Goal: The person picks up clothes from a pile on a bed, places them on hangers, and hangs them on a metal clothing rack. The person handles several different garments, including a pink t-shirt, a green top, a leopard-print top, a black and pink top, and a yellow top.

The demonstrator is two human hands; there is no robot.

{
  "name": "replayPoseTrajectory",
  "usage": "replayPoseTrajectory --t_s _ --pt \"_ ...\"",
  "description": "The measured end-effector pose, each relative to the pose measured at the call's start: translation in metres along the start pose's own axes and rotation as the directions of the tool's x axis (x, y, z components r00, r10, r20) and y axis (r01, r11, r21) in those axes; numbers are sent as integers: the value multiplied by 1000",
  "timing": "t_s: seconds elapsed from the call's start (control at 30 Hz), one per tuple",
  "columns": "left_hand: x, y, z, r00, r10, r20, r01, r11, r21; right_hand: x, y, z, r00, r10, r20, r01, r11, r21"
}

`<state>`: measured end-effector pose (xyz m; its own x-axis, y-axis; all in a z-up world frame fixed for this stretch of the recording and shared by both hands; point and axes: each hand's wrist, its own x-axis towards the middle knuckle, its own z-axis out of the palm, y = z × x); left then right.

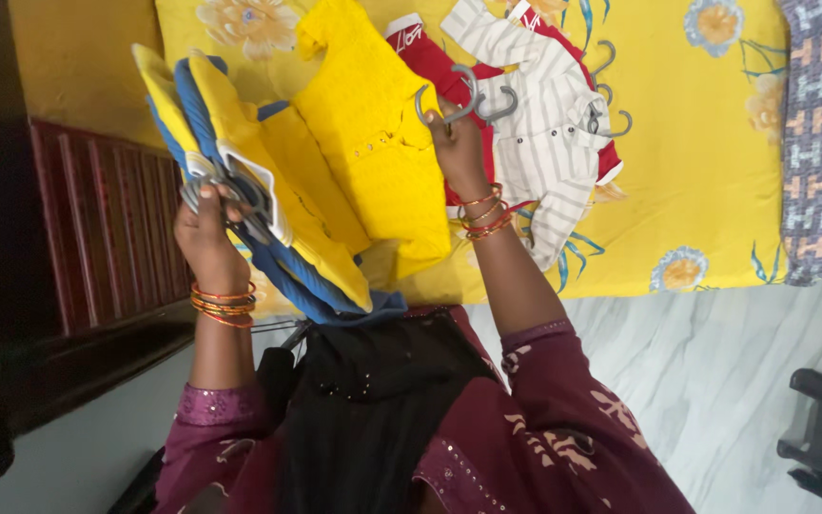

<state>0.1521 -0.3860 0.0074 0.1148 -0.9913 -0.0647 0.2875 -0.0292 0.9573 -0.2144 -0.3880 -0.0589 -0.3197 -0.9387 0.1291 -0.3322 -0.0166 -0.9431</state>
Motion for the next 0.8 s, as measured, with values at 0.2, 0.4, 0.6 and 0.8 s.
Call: replayPoseTrajectory --t_s 0.2,0.4,0.6,0.8 --pt "6 46 -18 999 38 4 -38 997 -73 -23 -70 -36 995 -102 4 102 994 42" --pt "-6 107 -49 986 160 51 -150 975 -163 -43 -103 -98 996 -49 -79 51 999 19" --pt "-26 163 -55 961 223 166 -193 965 -179 -66 -140 -183 976 -49 -212 50 999 -3" --pt "-20 179 -3 925 198 325 -185 980 -72 -104 -174 -256 932 -127 -340 131 991 -12"
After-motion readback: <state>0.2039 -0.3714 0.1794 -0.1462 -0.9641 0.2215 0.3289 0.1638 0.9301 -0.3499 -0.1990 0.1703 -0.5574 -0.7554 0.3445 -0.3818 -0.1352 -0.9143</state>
